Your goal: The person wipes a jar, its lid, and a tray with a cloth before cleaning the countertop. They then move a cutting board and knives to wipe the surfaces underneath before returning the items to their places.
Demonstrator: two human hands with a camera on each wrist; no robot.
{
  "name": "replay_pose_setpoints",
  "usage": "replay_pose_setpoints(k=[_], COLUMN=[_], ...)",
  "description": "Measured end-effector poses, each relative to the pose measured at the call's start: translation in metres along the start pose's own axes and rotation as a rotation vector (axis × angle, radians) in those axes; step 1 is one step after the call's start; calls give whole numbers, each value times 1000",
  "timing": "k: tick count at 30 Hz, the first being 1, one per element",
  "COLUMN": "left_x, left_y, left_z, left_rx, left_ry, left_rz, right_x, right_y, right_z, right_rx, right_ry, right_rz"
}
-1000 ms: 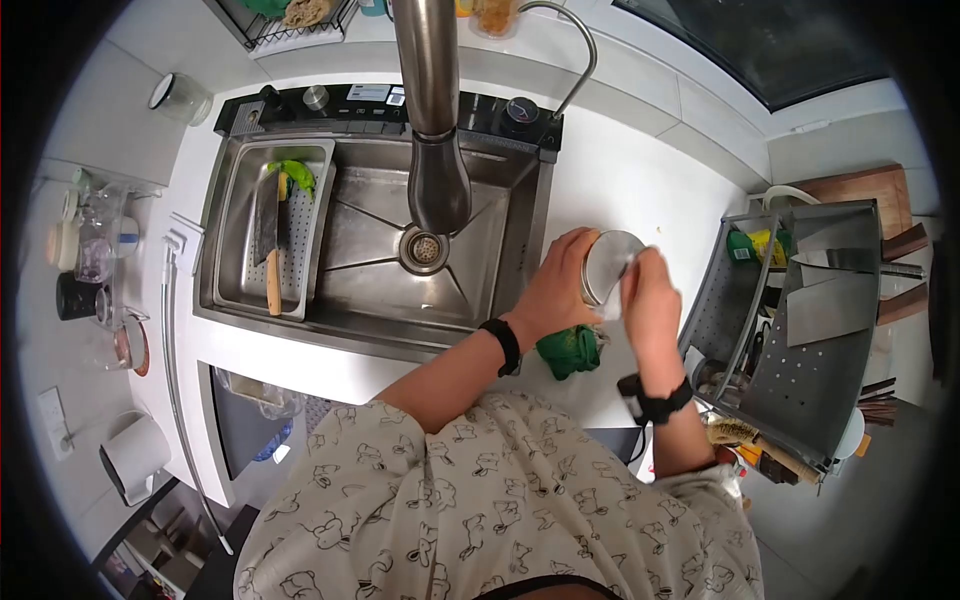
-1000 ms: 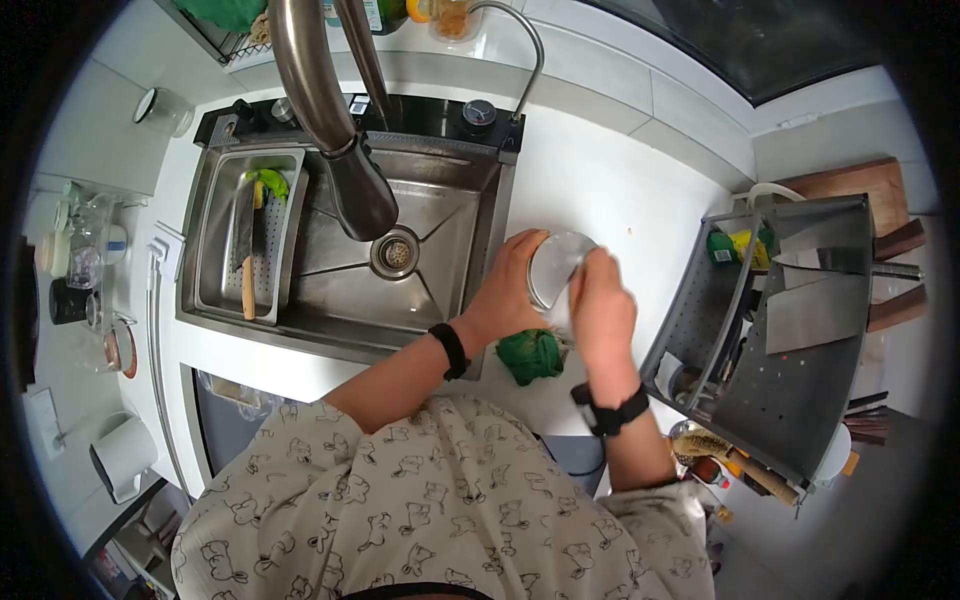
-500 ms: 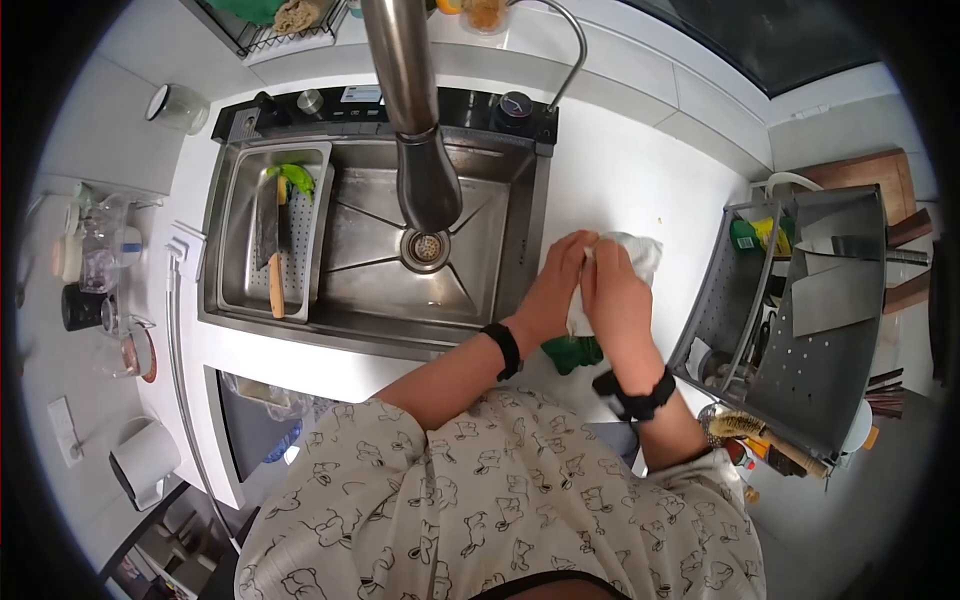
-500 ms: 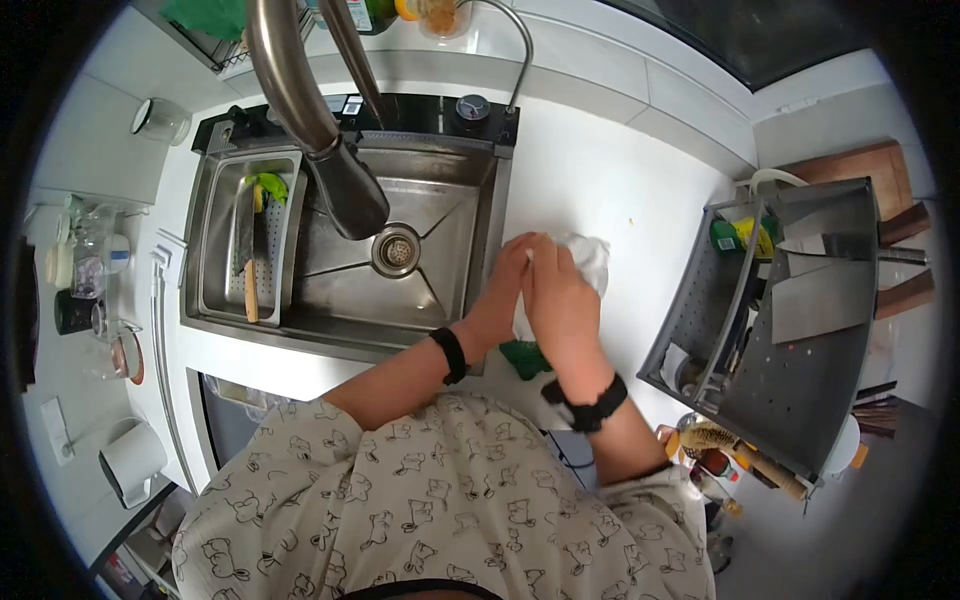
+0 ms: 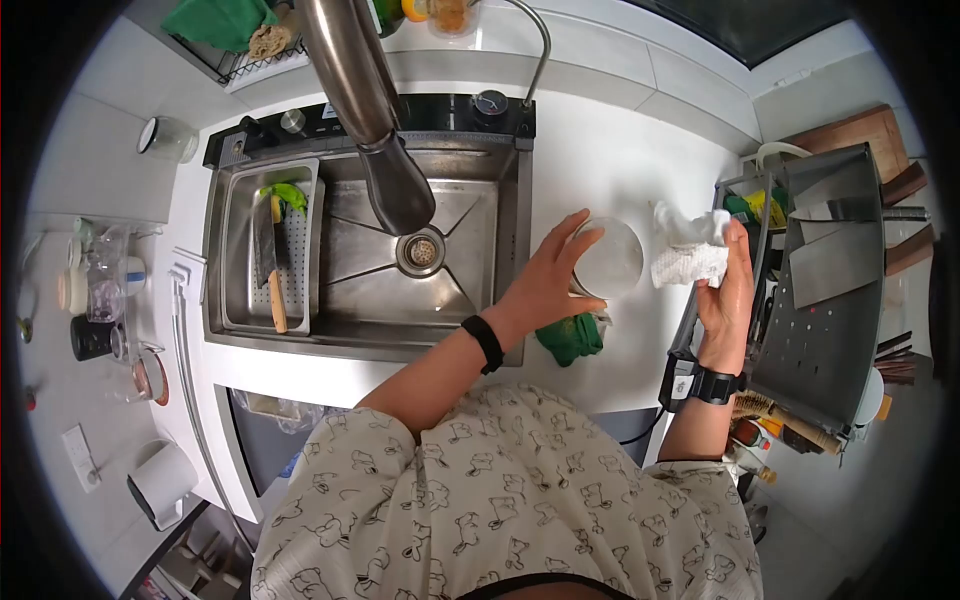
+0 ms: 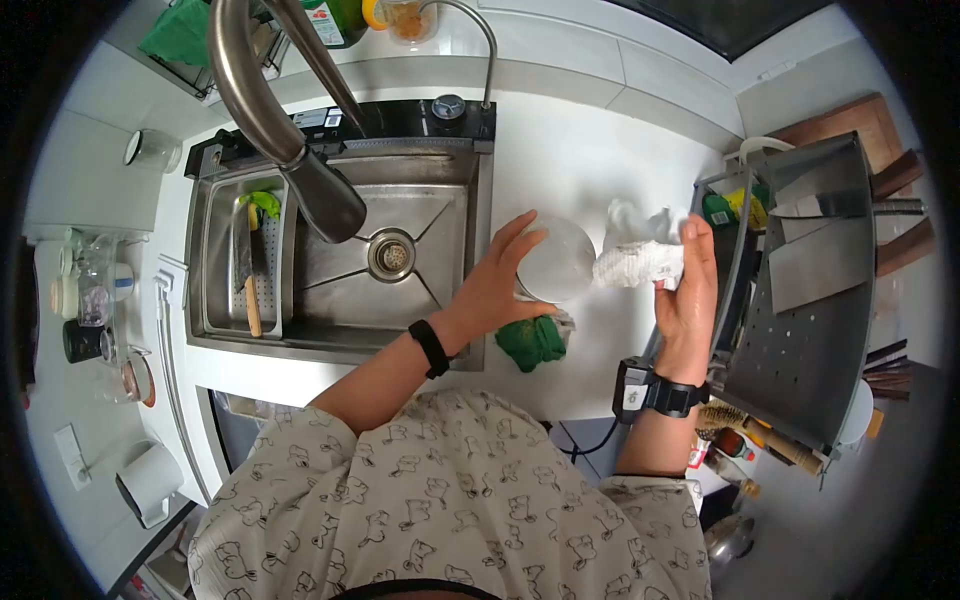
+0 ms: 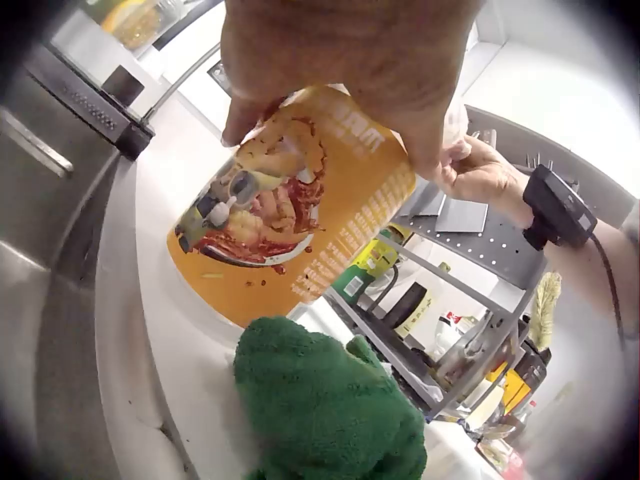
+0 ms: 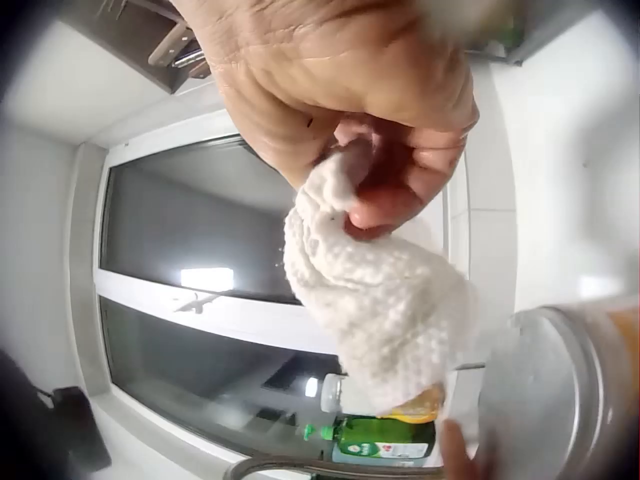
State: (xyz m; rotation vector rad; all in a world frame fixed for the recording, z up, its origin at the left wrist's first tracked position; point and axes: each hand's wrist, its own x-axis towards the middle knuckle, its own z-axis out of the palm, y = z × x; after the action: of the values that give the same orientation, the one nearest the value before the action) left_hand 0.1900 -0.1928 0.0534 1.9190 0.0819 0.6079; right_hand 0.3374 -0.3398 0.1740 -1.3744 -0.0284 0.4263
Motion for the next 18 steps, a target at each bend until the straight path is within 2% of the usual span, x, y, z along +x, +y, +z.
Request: replay_pose_setpoints(k=[1, 3, 4, 5, 6, 7, 10, 13, 14, 16, 17, 18], left_x=[-1, -1, -1, -1, -1, -1, -2, -1, 0, 1, 0, 0], left_y=[0, 0, 1, 2, 3, 4, 5, 7, 8, 9, 9, 7], left_z=[-1, -1, -2, -3, -4, -4, 0, 2, 3, 8, 11, 13], left_rx=[16, 4, -6, -7, 33, 71, 19, 5, -4, -203, -211, -202], left_ry=[-60, -77, -84, -85, -80, -75, -19, -31, -22, 22, 31, 55], left_rz=[-23, -33, -39, -39, -47, -55, -128, -121, -124, -220, -225, -213], right_x=[0, 7, 3, -10, -22, -35, -53, -54, -51, -43, -33, -21], right_y=[6, 26, 32, 41, 49, 60, 63, 54, 51, 45, 46, 48], right_z=[-2, -5, 2, 13, 17, 20, 14, 9, 8, 17, 25, 34], right_rx=[0, -301, -666, -795, -1072, -1214, -1210, -1294, -1256, -1193, -1203, -1224], right_ry=[8, -20, -94, -142, -295, -316, -350, -404, -351, -260, -269, -260], right_rz=[5, -144, -328, -392, -587, -724, -745, -773, -676, -536, -535, -619])
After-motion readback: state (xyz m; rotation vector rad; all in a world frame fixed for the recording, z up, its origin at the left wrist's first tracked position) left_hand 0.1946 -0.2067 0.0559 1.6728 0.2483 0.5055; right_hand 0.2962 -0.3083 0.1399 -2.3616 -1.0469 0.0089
